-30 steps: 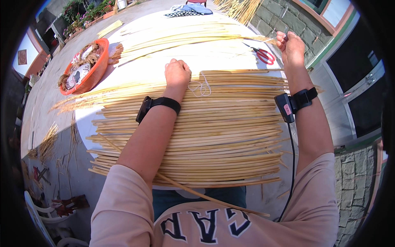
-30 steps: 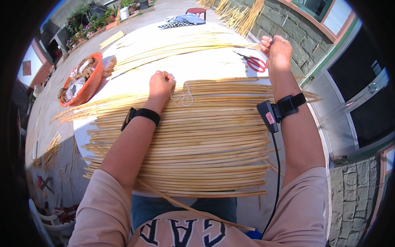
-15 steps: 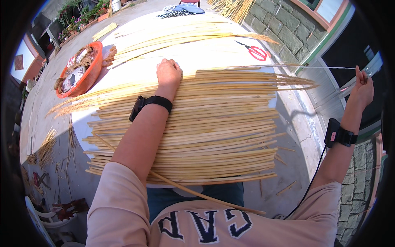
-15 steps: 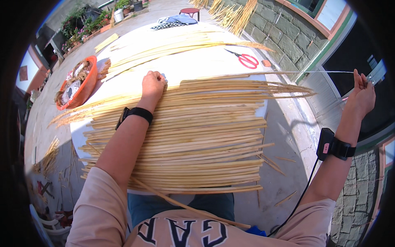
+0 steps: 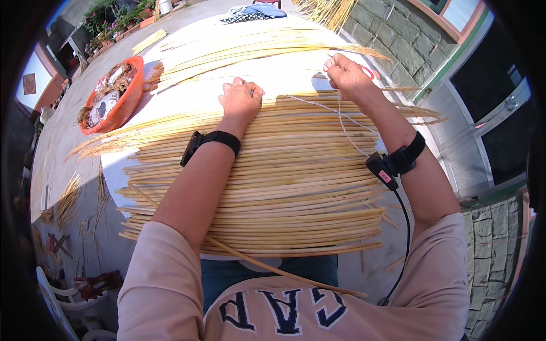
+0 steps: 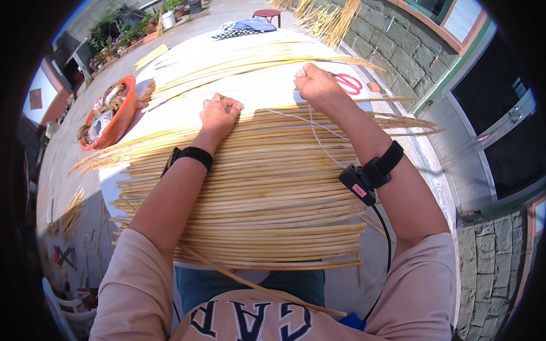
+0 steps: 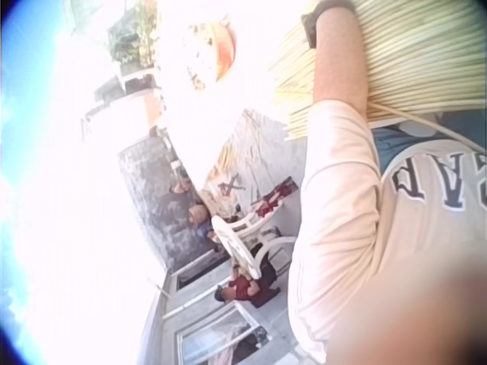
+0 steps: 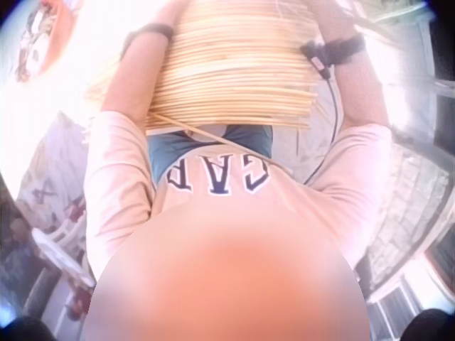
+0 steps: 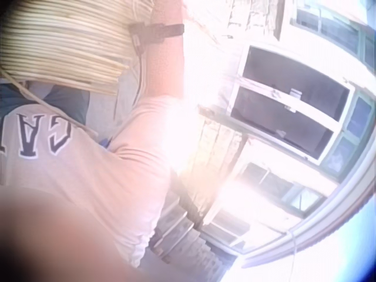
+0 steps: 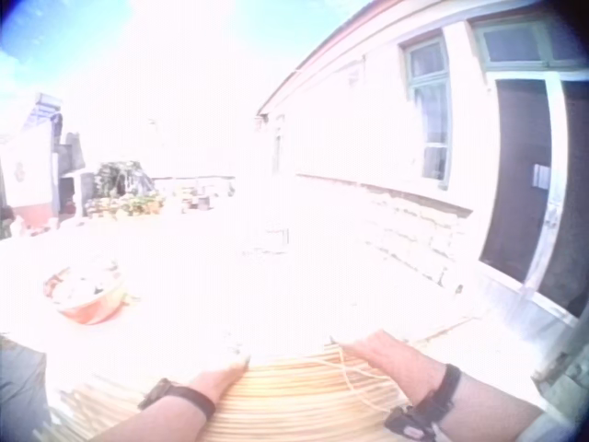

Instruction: The person aligns a bundle of thin wooden sticks on a white table, wraps white string around them, and ties it off. They use red-handled scissors to cut the string and continue wrapping additional sticks into the bundle.

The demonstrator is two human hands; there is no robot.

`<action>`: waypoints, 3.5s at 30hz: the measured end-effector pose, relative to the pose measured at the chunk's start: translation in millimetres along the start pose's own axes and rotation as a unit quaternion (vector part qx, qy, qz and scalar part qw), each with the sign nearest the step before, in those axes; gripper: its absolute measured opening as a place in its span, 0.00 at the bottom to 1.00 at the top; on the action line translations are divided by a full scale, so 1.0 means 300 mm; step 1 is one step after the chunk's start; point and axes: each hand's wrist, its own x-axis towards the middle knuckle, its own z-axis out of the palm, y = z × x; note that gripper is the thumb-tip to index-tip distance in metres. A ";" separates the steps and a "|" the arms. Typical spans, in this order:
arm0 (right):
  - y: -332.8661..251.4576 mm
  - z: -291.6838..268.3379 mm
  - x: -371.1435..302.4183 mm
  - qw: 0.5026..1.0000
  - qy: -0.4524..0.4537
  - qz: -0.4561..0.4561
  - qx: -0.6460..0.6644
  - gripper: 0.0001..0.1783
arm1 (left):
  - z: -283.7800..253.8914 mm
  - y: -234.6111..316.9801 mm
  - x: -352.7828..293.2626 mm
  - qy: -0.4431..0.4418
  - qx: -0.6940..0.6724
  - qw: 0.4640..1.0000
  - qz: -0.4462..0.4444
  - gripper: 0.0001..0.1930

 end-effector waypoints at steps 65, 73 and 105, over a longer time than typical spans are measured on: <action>0.165 0.313 0.221 0.898 0.274 0.035 0.344 0.08 | 0.032 0.056 0.048 0.002 0.035 0.995 -0.095 0.06; 0.129 0.299 0.211 0.894 0.240 0.012 0.378 0.08 | 0.023 0.058 0.052 -0.019 0.060 0.994 -0.094 0.08; 0.019 0.247 0.178 0.907 0.184 -0.080 0.371 0.04 | 0.046 0.019 0.078 -0.009 0.014 0.995 -0.094 0.06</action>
